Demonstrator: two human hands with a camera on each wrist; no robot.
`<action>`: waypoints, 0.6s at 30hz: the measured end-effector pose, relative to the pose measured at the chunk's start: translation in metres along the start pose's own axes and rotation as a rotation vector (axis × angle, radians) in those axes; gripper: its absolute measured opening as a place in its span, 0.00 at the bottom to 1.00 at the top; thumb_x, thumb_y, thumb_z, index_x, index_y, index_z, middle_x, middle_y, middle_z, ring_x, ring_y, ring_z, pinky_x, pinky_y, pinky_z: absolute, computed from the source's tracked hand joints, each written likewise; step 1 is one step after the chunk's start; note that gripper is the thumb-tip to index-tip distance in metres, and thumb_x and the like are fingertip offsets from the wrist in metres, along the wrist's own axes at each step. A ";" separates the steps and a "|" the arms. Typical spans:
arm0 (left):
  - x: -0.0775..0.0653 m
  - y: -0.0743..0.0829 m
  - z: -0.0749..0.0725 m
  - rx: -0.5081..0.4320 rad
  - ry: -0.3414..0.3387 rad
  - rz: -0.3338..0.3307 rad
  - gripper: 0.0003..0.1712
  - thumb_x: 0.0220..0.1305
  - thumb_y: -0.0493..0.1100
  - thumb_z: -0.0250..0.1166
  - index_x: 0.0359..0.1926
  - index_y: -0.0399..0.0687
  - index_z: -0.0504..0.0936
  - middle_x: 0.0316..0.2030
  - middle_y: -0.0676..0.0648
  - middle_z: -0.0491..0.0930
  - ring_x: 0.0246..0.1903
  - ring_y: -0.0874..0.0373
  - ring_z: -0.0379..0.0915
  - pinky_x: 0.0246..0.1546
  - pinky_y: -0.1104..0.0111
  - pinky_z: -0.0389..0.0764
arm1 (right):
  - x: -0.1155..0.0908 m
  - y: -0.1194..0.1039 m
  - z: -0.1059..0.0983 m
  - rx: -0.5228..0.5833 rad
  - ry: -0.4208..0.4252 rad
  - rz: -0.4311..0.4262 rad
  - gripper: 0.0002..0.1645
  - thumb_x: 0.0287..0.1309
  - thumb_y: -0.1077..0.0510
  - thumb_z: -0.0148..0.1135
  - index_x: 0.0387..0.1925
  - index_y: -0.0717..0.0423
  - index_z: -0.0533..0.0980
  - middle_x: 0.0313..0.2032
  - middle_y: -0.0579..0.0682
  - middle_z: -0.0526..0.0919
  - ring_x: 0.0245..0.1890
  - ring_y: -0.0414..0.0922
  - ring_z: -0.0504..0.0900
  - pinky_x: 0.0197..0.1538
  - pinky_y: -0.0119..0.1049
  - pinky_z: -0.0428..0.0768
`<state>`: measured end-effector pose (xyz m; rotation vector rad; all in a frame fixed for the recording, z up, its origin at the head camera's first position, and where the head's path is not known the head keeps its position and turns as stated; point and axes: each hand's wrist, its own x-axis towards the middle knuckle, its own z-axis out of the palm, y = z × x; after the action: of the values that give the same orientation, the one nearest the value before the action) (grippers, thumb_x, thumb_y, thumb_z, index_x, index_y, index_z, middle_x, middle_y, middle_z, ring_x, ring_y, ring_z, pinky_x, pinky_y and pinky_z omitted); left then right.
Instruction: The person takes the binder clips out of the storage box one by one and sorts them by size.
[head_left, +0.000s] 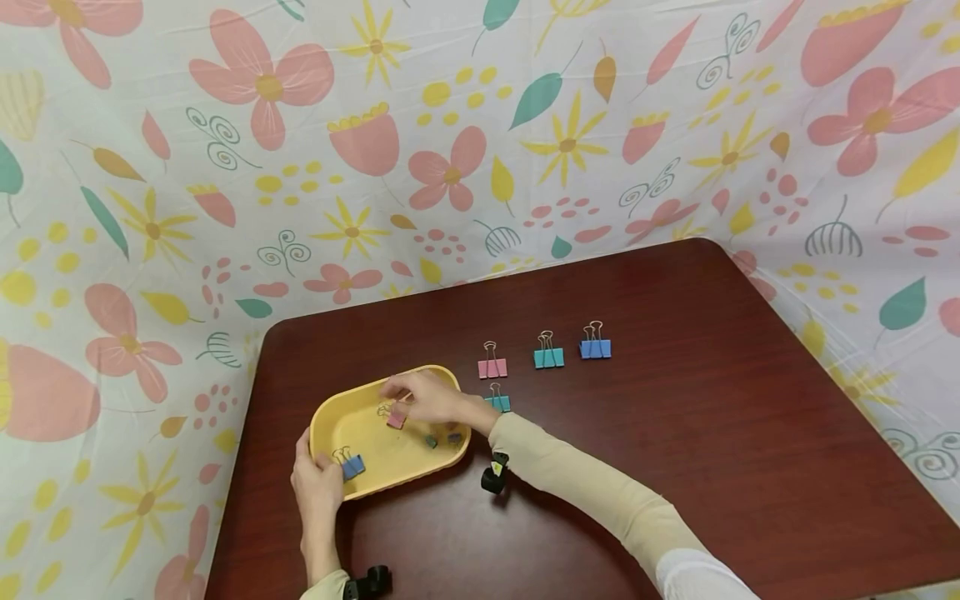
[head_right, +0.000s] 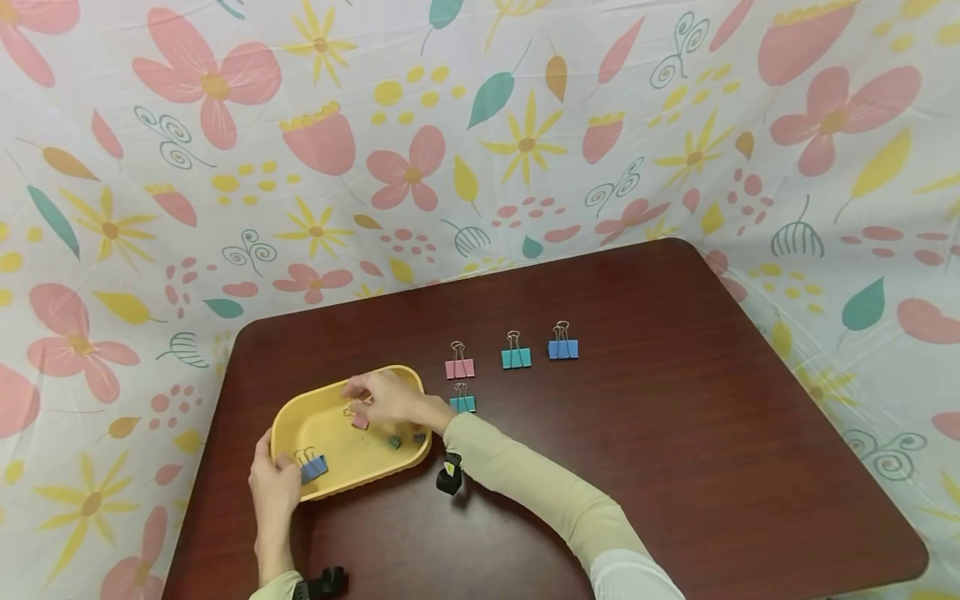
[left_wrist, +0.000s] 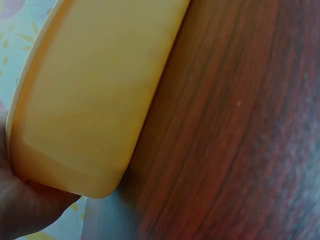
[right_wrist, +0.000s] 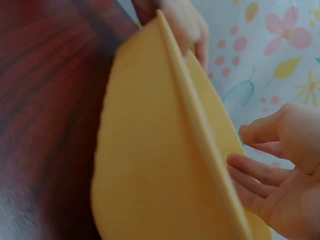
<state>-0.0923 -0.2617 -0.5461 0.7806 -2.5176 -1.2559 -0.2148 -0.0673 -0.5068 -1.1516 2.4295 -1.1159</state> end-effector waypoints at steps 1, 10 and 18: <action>0.000 0.000 0.000 0.002 0.000 -0.001 0.29 0.66 0.35 0.39 0.68 0.51 0.57 0.46 0.35 0.74 0.36 0.46 0.71 0.36 0.58 0.71 | 0.000 -0.001 0.003 -0.014 -0.005 -0.005 0.17 0.55 0.59 0.59 0.48 0.53 0.77 0.45 0.46 0.82 0.41 0.36 0.80 0.44 0.24 0.74; 0.001 0.001 0.000 0.003 0.004 0.013 0.29 0.66 0.35 0.39 0.68 0.51 0.57 0.45 0.35 0.74 0.36 0.46 0.71 0.36 0.57 0.71 | 0.003 -0.006 0.025 -0.132 -0.033 -0.036 0.15 0.55 0.57 0.60 0.46 0.50 0.78 0.31 0.47 0.78 0.34 0.38 0.74 0.39 0.24 0.68; 0.001 -0.001 -0.001 0.014 0.007 0.014 0.28 0.66 0.35 0.39 0.67 0.50 0.58 0.42 0.35 0.75 0.34 0.46 0.71 0.33 0.61 0.70 | 0.005 -0.003 0.040 -0.251 -0.027 -0.044 0.14 0.53 0.60 0.60 0.44 0.49 0.79 0.31 0.43 0.76 0.35 0.35 0.71 0.37 0.23 0.68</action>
<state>-0.0930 -0.2632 -0.5464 0.7672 -2.5244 -1.2304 -0.1966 -0.0939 -0.5312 -1.2880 2.5904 -0.8173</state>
